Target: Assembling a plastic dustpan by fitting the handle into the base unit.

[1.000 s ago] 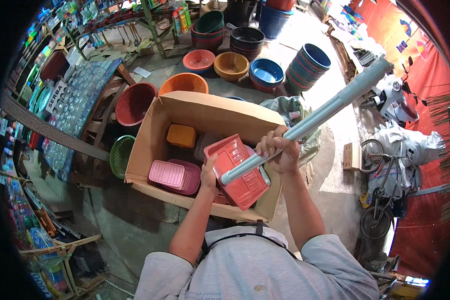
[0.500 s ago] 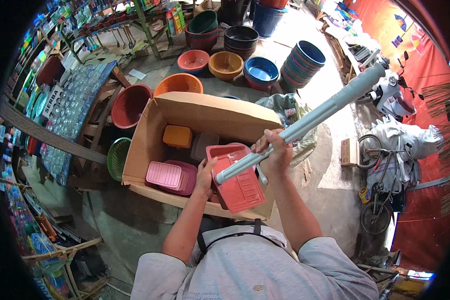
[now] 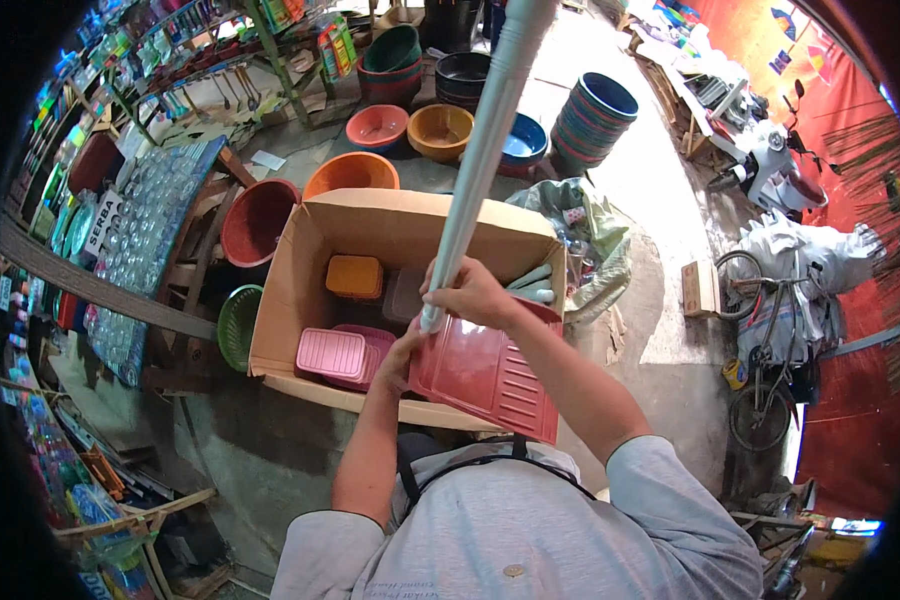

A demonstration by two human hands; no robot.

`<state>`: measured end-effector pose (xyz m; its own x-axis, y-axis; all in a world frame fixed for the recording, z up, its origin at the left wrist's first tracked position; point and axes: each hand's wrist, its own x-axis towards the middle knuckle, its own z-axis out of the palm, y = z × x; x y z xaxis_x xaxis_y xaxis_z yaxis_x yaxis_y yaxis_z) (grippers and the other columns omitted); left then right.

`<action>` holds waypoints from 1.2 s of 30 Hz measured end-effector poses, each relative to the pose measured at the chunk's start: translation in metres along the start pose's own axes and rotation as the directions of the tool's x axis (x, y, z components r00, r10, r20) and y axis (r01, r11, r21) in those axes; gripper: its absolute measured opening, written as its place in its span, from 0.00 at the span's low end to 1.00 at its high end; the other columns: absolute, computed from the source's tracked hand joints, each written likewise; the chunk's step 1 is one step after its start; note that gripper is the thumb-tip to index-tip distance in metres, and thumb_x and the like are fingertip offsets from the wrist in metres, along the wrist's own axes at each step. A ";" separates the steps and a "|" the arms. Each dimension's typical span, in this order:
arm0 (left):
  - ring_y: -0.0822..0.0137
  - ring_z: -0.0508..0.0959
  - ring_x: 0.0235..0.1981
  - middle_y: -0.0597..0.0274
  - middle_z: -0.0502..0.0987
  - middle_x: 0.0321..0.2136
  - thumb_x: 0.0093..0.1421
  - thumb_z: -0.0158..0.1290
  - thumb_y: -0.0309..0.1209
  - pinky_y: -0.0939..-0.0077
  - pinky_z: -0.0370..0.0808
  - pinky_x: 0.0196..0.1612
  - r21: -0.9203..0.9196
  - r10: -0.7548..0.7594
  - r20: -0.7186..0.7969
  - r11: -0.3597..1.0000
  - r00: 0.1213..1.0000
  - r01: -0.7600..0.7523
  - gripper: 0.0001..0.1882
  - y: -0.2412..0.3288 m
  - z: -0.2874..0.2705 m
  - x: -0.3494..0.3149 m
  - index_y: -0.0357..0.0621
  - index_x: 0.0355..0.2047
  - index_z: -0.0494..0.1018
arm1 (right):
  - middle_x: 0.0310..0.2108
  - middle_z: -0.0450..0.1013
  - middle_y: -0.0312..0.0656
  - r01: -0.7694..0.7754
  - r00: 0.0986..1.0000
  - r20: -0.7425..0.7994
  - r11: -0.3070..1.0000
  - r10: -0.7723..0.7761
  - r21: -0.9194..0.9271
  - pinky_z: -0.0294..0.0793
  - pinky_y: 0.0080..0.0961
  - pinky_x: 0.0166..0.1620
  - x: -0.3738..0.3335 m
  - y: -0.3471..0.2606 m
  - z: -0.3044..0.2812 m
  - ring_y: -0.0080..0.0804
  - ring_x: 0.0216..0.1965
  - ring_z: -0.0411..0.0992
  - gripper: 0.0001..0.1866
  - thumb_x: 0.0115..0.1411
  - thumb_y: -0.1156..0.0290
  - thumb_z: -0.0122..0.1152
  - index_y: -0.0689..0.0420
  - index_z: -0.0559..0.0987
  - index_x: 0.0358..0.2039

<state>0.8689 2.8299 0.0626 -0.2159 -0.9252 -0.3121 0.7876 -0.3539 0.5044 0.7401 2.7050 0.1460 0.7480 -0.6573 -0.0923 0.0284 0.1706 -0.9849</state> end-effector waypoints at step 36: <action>0.45 0.63 0.55 0.39 0.56 0.55 0.45 0.62 0.34 0.62 0.64 0.55 0.942 0.330 0.326 -0.040 0.886 -0.332 0.44 -0.128 0.153 0.024 0.52 0.62 0.54 | 0.27 0.71 0.39 0.582 0.263 -0.919 0.712 0.293 0.393 0.79 0.34 0.32 -0.284 0.060 -0.076 0.35 0.31 0.74 0.12 0.54 0.69 0.62 0.61 0.70 0.33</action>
<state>0.6752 2.8323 0.1137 -0.1193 -0.9811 0.1526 -0.5036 0.1923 0.8423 0.4793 2.8464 0.1018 -0.4050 -0.7975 -0.4473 0.7162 0.0274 -0.6973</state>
